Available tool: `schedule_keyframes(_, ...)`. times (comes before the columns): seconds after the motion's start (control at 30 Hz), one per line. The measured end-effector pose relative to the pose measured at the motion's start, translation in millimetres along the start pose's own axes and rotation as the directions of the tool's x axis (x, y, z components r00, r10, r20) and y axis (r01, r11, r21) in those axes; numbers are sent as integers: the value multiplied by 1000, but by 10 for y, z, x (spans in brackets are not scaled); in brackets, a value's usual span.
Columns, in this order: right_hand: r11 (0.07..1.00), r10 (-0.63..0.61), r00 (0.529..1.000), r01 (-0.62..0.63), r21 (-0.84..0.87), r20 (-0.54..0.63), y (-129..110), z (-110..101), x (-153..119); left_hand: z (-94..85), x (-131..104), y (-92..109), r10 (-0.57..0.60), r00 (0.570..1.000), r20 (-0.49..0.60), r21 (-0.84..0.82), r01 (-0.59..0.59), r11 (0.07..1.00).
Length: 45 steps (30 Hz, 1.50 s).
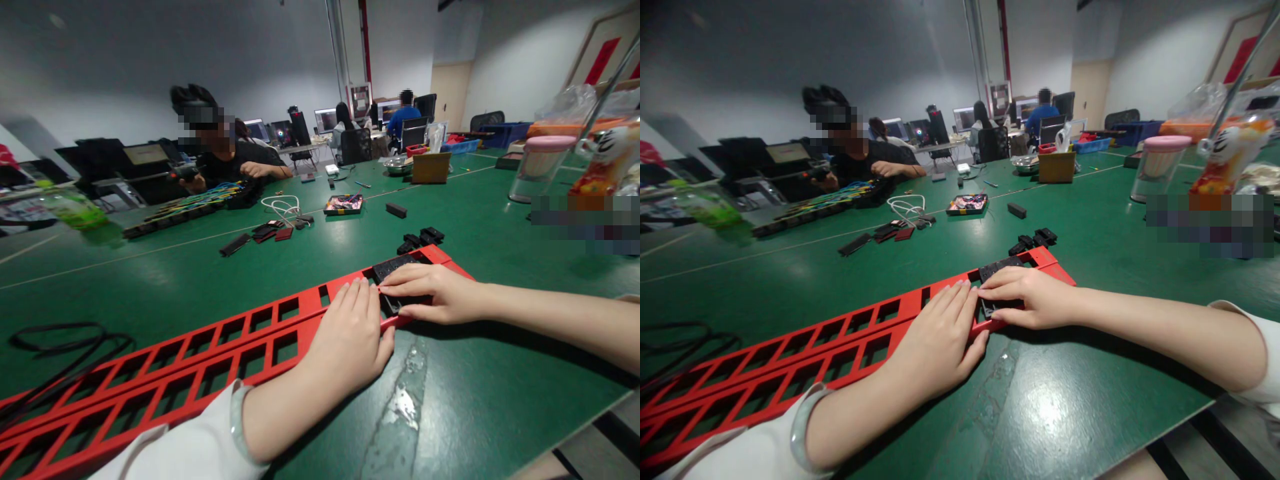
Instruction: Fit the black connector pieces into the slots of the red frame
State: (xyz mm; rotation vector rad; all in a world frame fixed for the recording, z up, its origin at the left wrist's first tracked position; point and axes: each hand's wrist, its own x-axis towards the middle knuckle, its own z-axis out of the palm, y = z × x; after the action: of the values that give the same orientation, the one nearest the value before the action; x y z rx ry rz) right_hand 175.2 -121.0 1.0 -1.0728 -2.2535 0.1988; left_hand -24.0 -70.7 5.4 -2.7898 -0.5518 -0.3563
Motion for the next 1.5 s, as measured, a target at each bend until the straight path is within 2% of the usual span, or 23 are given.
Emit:
schedule_keyframes(0.27, 988, -78, 996, 83, -130, 42, -19, 4, 9, -5, 4, 3, -4, 1000, 16, -11, 5, 1000)
schedule_keyframes(0.57, 920, -153, 987, 159, -357, 44, -95, 35, 45, -8, 7, 4, 0, 1000, 16, -12, 0, 1000)
schedule_keyframes(0.83, 944, -150, 989, 137, -299, -18, -27, 95, -1, -19, 15, 12, -8, 999, 34, -1, 8, 1000)
schedule_keyframes(1.13, 912, -199, 979, 169, -374, -43, -52, 93, 15, -17, 9, 10, -6, 999, 32, 2, 6, 1000)
schedule_keyframes(1.33, 833, -266, 963, 250, -494, 38, -61, 79, 46, -2, 13, 12, 2, 1000, 14, 8, -2, 1000)
schedule_keyframes(1.5, 800, -248, 961, 276, -533, 125, -105, 42, 41, 26, 15, 7, 5, 1000, 0, 14, -5, 1000)
